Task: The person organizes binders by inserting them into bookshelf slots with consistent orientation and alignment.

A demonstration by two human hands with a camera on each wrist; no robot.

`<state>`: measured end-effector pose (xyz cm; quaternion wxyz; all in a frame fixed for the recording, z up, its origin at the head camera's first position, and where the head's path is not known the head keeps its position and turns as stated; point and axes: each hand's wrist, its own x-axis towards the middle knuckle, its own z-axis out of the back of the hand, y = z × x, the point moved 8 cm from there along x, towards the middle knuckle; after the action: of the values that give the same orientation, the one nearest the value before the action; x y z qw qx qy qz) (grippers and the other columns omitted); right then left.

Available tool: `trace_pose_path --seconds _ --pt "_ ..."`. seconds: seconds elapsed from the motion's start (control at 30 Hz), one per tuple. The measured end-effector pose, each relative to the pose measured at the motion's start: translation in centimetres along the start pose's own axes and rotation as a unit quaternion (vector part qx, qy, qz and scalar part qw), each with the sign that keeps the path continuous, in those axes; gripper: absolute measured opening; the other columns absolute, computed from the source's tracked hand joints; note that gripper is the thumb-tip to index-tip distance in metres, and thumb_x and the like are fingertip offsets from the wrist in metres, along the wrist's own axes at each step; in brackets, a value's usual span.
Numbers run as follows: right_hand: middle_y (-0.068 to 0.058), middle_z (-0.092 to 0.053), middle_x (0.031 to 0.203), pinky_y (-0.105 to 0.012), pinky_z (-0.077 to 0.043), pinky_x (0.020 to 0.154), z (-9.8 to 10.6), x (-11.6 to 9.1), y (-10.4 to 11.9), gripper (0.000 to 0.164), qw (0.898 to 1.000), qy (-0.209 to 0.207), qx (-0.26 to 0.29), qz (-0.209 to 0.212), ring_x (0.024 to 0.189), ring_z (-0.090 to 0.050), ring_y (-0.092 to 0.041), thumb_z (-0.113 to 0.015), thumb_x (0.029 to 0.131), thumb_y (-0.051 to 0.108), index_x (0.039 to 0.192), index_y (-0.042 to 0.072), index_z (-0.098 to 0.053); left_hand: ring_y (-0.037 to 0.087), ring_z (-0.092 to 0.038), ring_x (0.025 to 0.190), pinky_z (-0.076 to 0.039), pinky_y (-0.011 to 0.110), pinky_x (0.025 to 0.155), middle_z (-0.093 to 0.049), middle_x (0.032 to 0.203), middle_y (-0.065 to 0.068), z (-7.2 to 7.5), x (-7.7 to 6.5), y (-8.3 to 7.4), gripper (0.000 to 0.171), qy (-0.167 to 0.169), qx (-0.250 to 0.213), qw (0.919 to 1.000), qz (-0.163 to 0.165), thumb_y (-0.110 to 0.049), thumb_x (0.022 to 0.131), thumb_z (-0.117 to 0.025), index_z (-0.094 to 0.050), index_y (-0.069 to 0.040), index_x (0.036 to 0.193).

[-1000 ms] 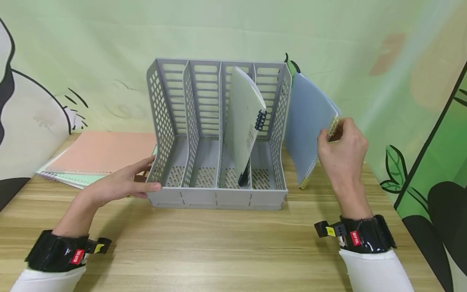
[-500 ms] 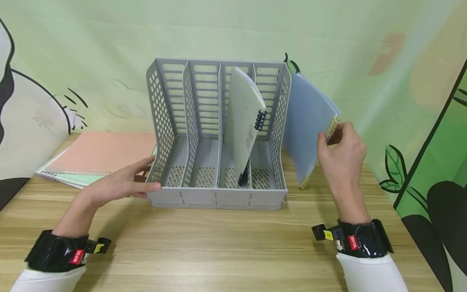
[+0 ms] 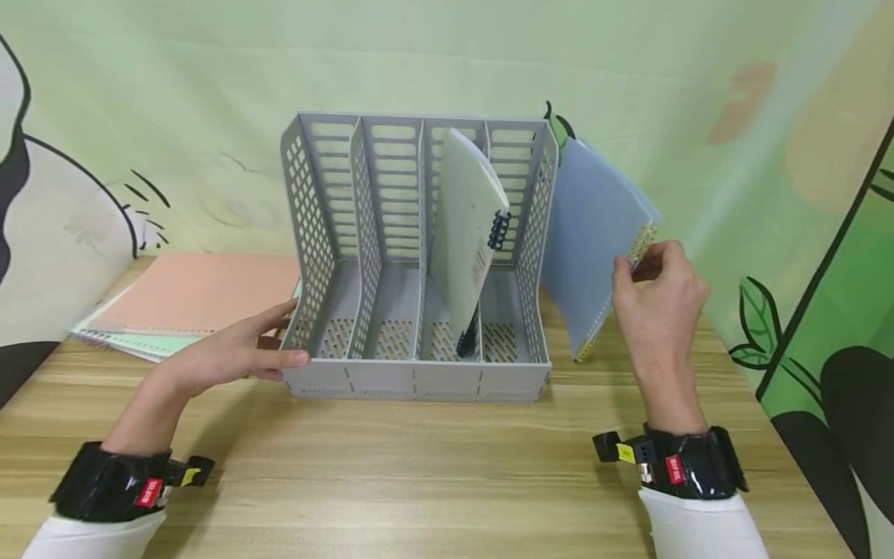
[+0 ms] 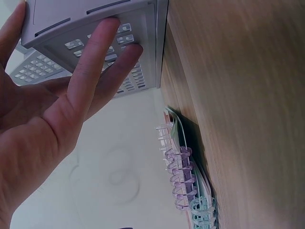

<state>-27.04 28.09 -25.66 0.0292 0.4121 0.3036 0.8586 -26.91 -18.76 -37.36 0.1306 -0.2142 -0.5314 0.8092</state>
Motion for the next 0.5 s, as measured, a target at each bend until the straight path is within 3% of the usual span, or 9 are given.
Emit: trace_pose_path --seconds 0.1,0.27,0.5 --pt "-0.015 -0.067 0.084 -0.009 -0.032 0.068 0.13 -0.05 -0.06 0.025 1.0 -0.006 0.005 -0.004 0.068 -0.053 -0.001 -0.068 0.09 0.017 0.097 -0.007 -0.063 0.034 -0.056 0.116 -0.053 0.036 0.081 -0.026 0.149 0.026 0.0 0.02 0.01 0.102 0.0 0.002 1.0 0.001 -0.028 0.09 -0.074 0.0 -0.008 0.158" --pt "-0.015 -0.067 0.084 -0.009 -0.033 0.068 0.29 -0.05 -0.21 0.023 1.0 -0.012 0.014 -0.01 0.066 -0.043 0.017 -0.068 0.09 0.015 0.098 -0.007 -0.064 0.034 -0.057 0.116 -0.053 0.036 0.081 -0.028 0.148 0.026 -0.05 0.12 0.03 0.102 -0.001 0.003 1.0 0.002 -0.028 0.09 -0.074 -0.001 -0.009 0.158" --pt "-0.016 -0.068 0.085 -0.01 -0.033 0.07 0.27 -0.11 -0.15 0.024 1.0 -0.012 0.014 -0.016 0.065 -0.044 0.017 -0.068 0.09 0.015 0.098 -0.008 -0.067 0.034 -0.057 0.115 -0.053 0.035 0.081 -0.027 0.149 0.026 0.02 -0.03 -0.04 0.102 -0.002 0.003 1.0 0.004 -0.027 0.09 -0.074 -0.001 -0.008 0.158"
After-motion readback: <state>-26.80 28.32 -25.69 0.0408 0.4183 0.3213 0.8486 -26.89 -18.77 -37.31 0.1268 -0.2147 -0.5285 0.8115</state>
